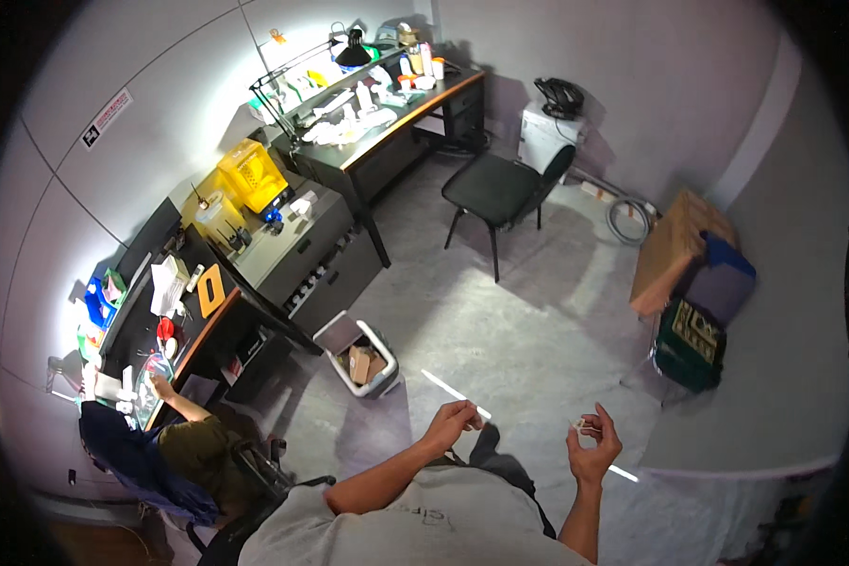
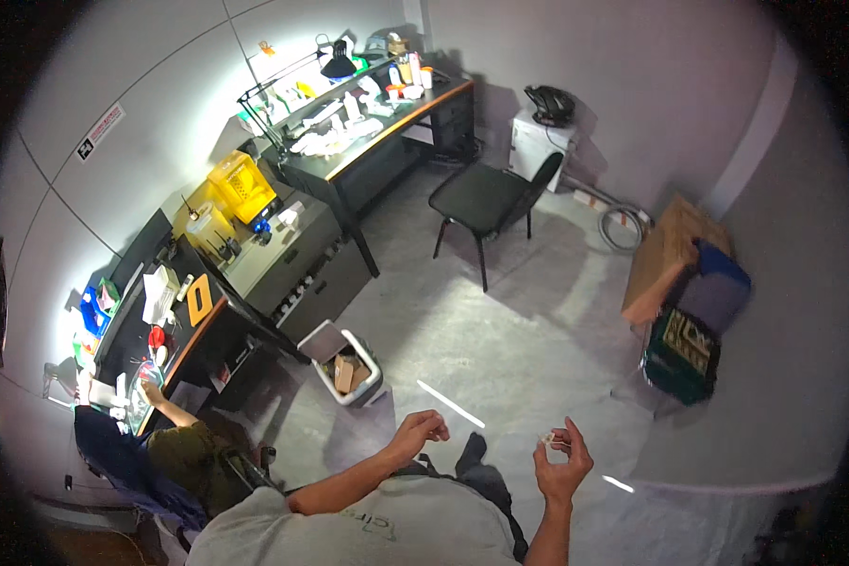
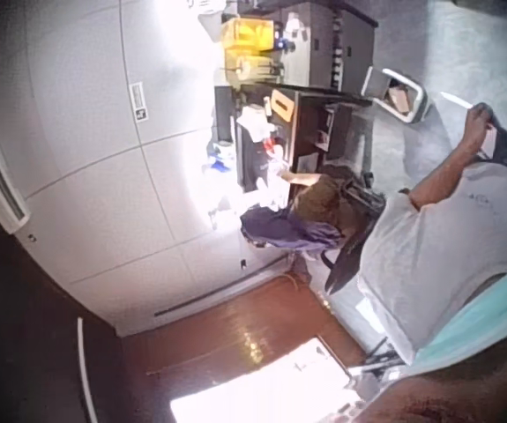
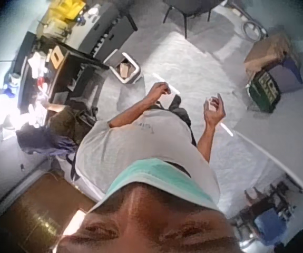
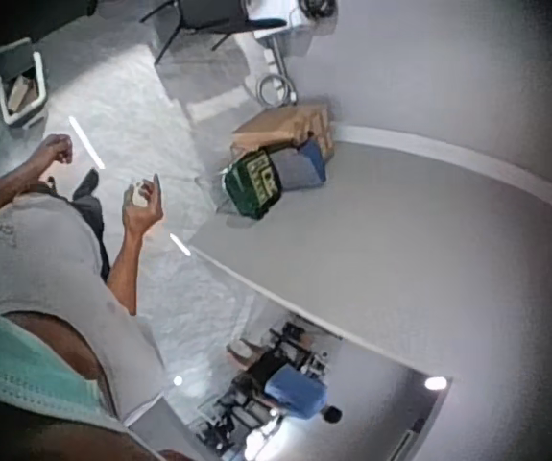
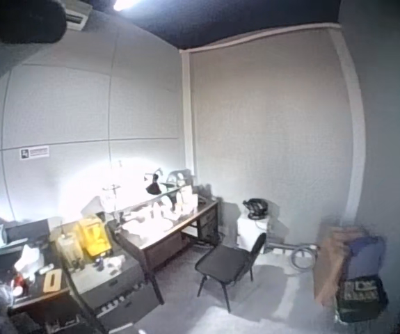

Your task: The recorder is applying stains and glazes to dental veneers or crowns using a fine brush in a laboratory setting.

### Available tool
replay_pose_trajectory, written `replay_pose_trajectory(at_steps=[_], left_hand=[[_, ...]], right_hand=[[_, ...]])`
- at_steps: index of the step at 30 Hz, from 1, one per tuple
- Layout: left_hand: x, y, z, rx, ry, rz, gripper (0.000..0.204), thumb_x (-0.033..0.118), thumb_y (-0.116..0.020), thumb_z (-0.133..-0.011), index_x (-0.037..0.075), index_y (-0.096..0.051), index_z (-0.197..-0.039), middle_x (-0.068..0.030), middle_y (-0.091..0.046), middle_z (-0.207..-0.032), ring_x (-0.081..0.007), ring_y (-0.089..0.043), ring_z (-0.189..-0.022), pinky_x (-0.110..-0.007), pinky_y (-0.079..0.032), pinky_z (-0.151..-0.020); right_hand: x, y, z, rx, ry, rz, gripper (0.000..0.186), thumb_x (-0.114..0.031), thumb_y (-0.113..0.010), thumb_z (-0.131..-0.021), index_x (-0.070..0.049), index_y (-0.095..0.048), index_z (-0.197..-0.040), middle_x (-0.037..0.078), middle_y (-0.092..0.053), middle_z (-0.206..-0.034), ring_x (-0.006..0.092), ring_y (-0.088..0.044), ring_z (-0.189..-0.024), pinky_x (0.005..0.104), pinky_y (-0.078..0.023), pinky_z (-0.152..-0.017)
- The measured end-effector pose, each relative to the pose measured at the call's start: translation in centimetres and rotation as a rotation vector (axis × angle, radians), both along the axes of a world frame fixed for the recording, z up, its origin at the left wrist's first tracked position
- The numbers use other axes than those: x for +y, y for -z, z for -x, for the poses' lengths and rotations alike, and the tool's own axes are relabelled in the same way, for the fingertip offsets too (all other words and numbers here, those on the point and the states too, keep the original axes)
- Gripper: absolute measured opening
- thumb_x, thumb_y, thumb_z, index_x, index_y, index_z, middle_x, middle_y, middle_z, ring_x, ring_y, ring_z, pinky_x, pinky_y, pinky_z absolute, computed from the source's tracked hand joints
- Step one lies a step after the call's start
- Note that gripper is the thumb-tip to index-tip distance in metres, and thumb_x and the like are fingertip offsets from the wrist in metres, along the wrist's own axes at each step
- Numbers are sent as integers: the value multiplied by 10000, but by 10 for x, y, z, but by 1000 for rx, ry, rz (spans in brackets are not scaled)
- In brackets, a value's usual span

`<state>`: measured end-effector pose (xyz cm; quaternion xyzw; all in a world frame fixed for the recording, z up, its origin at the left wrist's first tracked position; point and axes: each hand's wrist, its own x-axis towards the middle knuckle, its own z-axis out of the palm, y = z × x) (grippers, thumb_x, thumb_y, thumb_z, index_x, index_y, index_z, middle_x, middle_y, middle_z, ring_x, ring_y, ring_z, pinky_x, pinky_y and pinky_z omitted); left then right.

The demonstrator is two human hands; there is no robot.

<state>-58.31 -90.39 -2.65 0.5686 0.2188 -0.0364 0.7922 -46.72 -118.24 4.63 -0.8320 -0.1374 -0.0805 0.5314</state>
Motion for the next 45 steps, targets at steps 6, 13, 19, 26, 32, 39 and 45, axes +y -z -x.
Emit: replay_pose_trajectory(at_steps=[6,13,19,26,32,39,45], left_hand=[[83,-42,-99,-35,-359,-283,348,227,-642,-993,42,-634,-698,3,-600,-675,-77,-525,-655,-270,-411,-631],[188,2,-180,2,-648,-257,312,159,-761,-900,97,-544,-685,42,-551,-658,-42,-437,-584,-260,-359,-550],[311,-16,-291,17,-625,-282,175,159,-802,-877,15,-708,-907,-27,-717,-817,-79,-637,-752,-258,-512,-669],[464,-58,-423,-115,-470,-452,258,213,-729,-961,-35,-749,-1028,-66,-748,-902,-100,-659,-844,-289,-539,-776],[532,-30,-469,-57,-637,-453,199,172,-719,-954,-9,-752,-1032,-76,-762,-946,-121,-688,-865,-282,-551,-804],[563,28,-461,259,-935,-361,147,128,-725,-925,17,-758,-1015,-70,-769,-903,-121,-709,-827,-281,-551,-780],[607,16,-470,457,-1251,-439,118,94,-721,-920,17,-751,-1005,-45,-741,-849,-89,-671,-769,-258,-527,-727]], right_hand=[[107,-22,-170,-72,-237,13,591,-23,-795,-702,-16,-666,-1278,124,-740,-983,202,-718,-832,315,-587,-720],[257,-24,-307,-196,-486,32,611,-17,-812,-691,-27,-660,-1283,107,-742,-987,174,-707,-838,304,-578,-719],[379,-7,-397,-87,-482,21,632,-9,-808,-710,-23,-635,-1318,103,-737,-1004,166,-693,-861,298,-567,-741],[523,-1,-509,-66,-526,31,630,5,-790,-698,-44,-644,-1309,104,-741,-984,181,-703,-833,302,-561,-722],[672,8,-603,-83,-691,54,578,-23,-808,-719,-59,-666,-1278,83,-745,-981,168,-718,-830,301,-572,-721],[880,43,-704,-134,-878,17,483,-88,-828,-752,-48,-686,-1212,88,-756,-989,179,-732,-848,308,-579,-721],[1035,131,-817,-61,-752,28,490,-81,-864,-760,11,-659,-1195,83,-751,-979,132,-702,-820,262,-563,-709]])
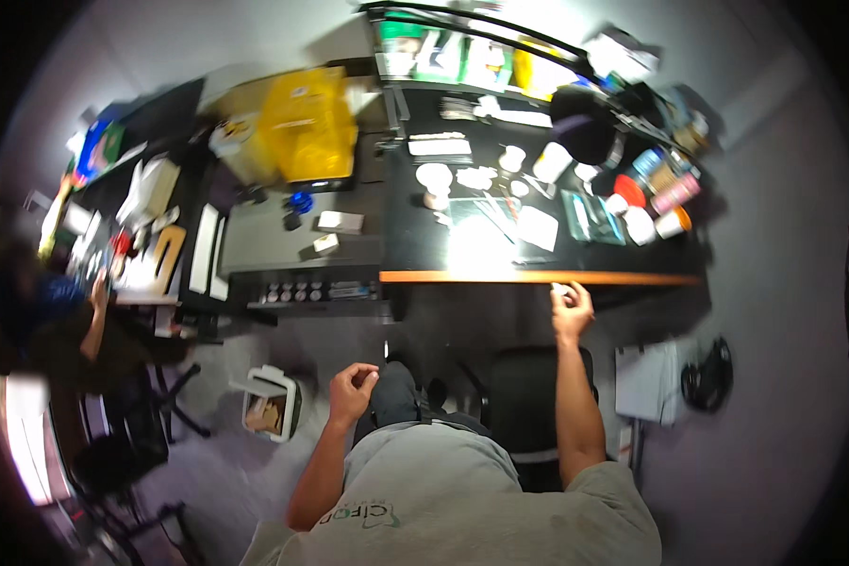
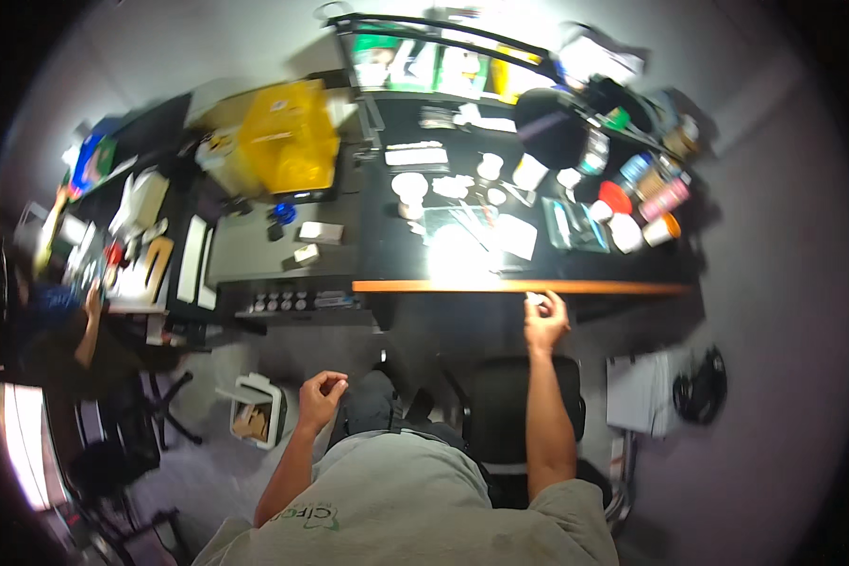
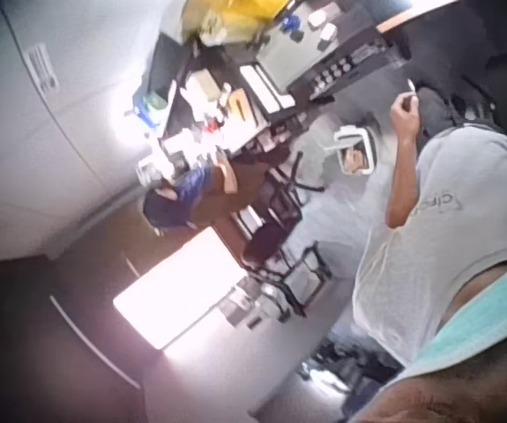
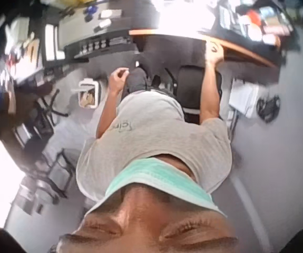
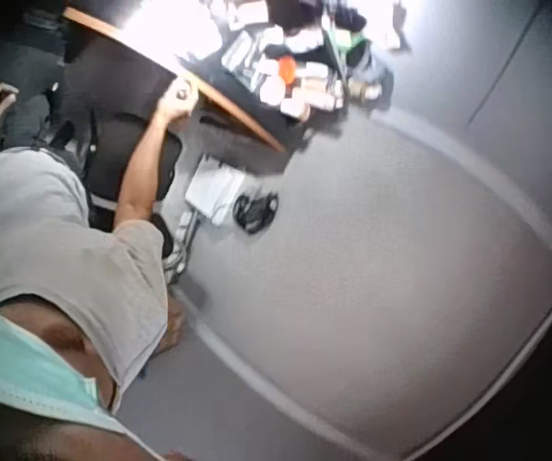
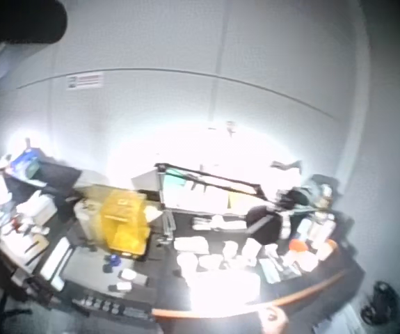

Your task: The recorder is applying stains and glazes to dental veneers or crowns using a fine brush in a laboratory setting.

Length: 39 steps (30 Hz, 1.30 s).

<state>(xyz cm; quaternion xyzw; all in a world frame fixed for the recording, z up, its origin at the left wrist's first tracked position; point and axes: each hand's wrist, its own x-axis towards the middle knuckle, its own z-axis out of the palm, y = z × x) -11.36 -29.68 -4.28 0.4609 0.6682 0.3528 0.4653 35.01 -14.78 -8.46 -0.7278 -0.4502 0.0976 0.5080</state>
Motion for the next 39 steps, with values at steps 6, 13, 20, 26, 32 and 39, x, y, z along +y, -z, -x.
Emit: replay_pose_trajectory(at_steps=[6,13,20,26,32,39], left_hand=[[65,17,15,38,-193,-34,88,68,-716,-917,24,-750,-985,-16,-717,-812,-57,-633,-735,-234,-502,-685],[181,98,77,188,-376,-106,34,59,-732,-895,28,-723,-884,-22,-703,-753,-67,-619,-695,-258,-501,-662],[304,180,142,364,-513,-7,97,121,-723,-870,47,-746,-928,-96,-742,-828,-186,-706,-749,-328,-548,-719],[348,219,163,424,-585,-3,129,80,-683,-864,47,-747,-970,-109,-746,-856,-218,-716,-773,-341,-561,-752],[389,230,181,371,-406,-99,292,-22,-700,-780,55,-715,-1061,-113,-727,-967,-262,-701,-895,-372,-545,-872],[442,213,175,666,169,-53,731,-39,-754,-682,169,-597,-1366,-74,-529,-1404,-324,-504,-1290,-417,-462,-1099]], right_hand=[[91,56,-41,140,74,-91,523,-33,-833,-833,78,-577,-1276,53,-721,-880,72,-577,-717,217,-508,-651],[109,66,-31,-209,261,233,616,-240,-879,-804,-17,-628,-1320,8,-792,-999,72,-536,-590,240,-478,-628],[102,70,-34,-202,243,265,590,-114,-824,-854,-49,-599,-1396,15,-767,-1169,66,-452,-624,220,-439,-607],[98,74,-45,-68,169,216,676,4,-803,-849,-1,-514,-1460,93,-683,-1336,56,-435,-680,195,-451,-643],[89,75,-55,97,103,201,747,73,-786,-836,9,-450,-1501,150,-587,-1447,64,-470,-757,209,-502,-716],[91,67,-51,126,136,261,746,71,-786,-837,38,-437,-1495,165,-565,-1467,71,-489,-797,211,-503,-751]])
